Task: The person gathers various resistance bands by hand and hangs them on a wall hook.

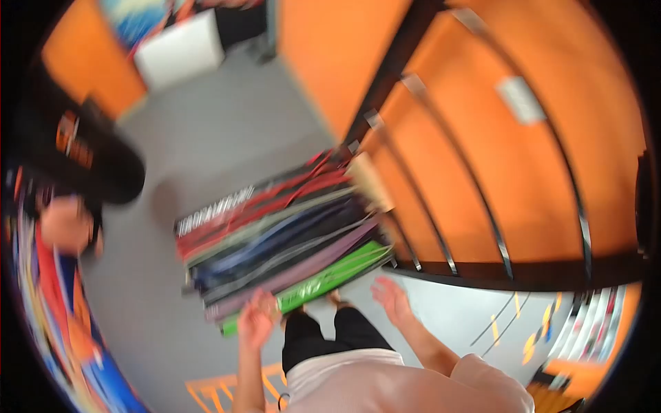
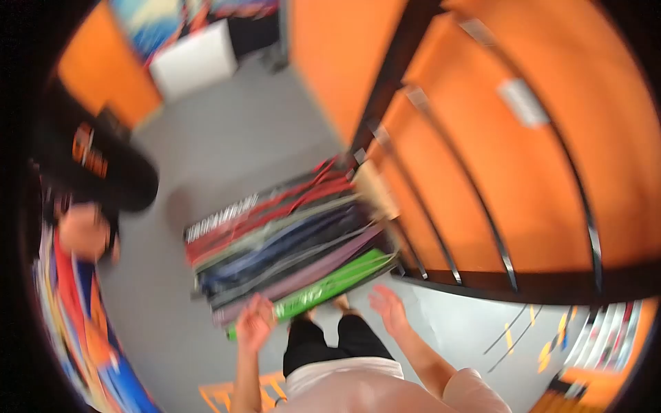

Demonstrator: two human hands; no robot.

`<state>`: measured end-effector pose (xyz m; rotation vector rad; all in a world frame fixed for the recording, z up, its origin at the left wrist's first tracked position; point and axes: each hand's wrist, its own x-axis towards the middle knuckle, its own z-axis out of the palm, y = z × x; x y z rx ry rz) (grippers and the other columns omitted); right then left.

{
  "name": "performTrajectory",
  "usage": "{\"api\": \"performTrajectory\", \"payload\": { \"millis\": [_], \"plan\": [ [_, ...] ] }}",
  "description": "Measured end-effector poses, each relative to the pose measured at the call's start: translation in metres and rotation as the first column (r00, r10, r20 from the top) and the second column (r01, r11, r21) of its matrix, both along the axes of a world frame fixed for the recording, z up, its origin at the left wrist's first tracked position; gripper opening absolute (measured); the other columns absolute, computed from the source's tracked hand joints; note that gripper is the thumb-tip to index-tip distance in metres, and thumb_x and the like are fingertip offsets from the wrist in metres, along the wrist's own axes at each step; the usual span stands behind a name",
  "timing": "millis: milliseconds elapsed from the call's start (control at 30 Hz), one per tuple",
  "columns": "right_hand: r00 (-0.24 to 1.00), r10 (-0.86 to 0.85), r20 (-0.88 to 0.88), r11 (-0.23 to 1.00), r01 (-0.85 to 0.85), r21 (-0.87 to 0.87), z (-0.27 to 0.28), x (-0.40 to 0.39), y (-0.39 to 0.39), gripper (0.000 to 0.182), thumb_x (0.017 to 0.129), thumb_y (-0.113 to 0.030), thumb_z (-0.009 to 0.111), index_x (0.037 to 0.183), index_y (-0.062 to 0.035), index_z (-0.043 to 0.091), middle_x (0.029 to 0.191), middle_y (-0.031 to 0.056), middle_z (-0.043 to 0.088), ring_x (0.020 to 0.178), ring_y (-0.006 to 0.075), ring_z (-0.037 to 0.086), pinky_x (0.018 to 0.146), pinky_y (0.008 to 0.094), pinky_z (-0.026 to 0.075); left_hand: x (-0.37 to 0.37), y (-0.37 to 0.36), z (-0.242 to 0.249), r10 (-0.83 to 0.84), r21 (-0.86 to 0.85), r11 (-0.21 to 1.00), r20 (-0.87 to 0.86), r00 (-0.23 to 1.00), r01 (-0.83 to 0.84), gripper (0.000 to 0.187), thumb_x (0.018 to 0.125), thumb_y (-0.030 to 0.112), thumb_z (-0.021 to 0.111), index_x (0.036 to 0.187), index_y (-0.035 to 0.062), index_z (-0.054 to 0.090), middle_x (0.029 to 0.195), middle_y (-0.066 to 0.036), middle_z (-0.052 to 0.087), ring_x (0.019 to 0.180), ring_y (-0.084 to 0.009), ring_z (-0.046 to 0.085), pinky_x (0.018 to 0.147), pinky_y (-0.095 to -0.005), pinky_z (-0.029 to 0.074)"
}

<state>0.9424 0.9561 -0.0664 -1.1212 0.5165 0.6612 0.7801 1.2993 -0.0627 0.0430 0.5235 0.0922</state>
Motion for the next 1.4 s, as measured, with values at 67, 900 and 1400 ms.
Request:
{"api": "performTrajectory", "payload": {
  "millis": [67, 900, 1400],
  "plan": [
    [0.992, -0.130, 0.003, 0.992, 0.129, 0.011, 0.021, -0.037, -0.037, 0.034, 0.093, -0.025, 0.041, 0.120, -0.0061, 0.047, 0.121, 0.0097, 0.053, 0.109, 0.0278, 0.053, 0.092, 0.0390, 0.041, 0.014, -0.030, 0.008, -0.254, -0.100, 0.957, 0.161, 0.954, 0.272, 0.042, 0.089, 0.036, 0.049, 0.125, 0.0138, 0.051, 0.123, -0.012, 0.053, 0.119, -0.0293, 0.046, 0.098, -0.0493, 0.035],
    [-0.658, -0.753, 0.011, -0.653, 0.748, 0.119, 0.026, -0.661, -0.209, 0.013, 0.086, -0.022, 0.051, 0.091, -0.0105, 0.055, 0.085, 0.0033, 0.056, 0.076, 0.0184, 0.053, 0.069, 0.0322, 0.047, -0.101, -0.545, 0.106, -0.925, 0.230, -0.379, -0.069, -0.374, 0.896, 0.024, 0.088, 0.023, 0.046, 0.105, 0.0062, 0.052, 0.098, -0.008, 0.054, 0.098, -0.0248, 0.050, 0.084, -0.0397, 0.040],
    [-0.559, -0.713, 0.423, -0.533, 0.824, 0.191, 0.127, -0.723, -0.528, 0.011, 0.090, -0.017, 0.046, 0.091, -0.0085, 0.053, 0.088, 0.0038, 0.056, 0.077, 0.0165, 0.056, 0.069, 0.0298, 0.046, -0.145, -0.844, 0.064, -0.956, 0.195, -0.281, -0.137, -0.258, 0.940, 0.023, 0.086, 0.024, 0.048, 0.103, 0.0079, 0.051, 0.093, -0.005, 0.053, 0.089, -0.0220, 0.052, 0.077, -0.0379, 0.042]
  ]
}}
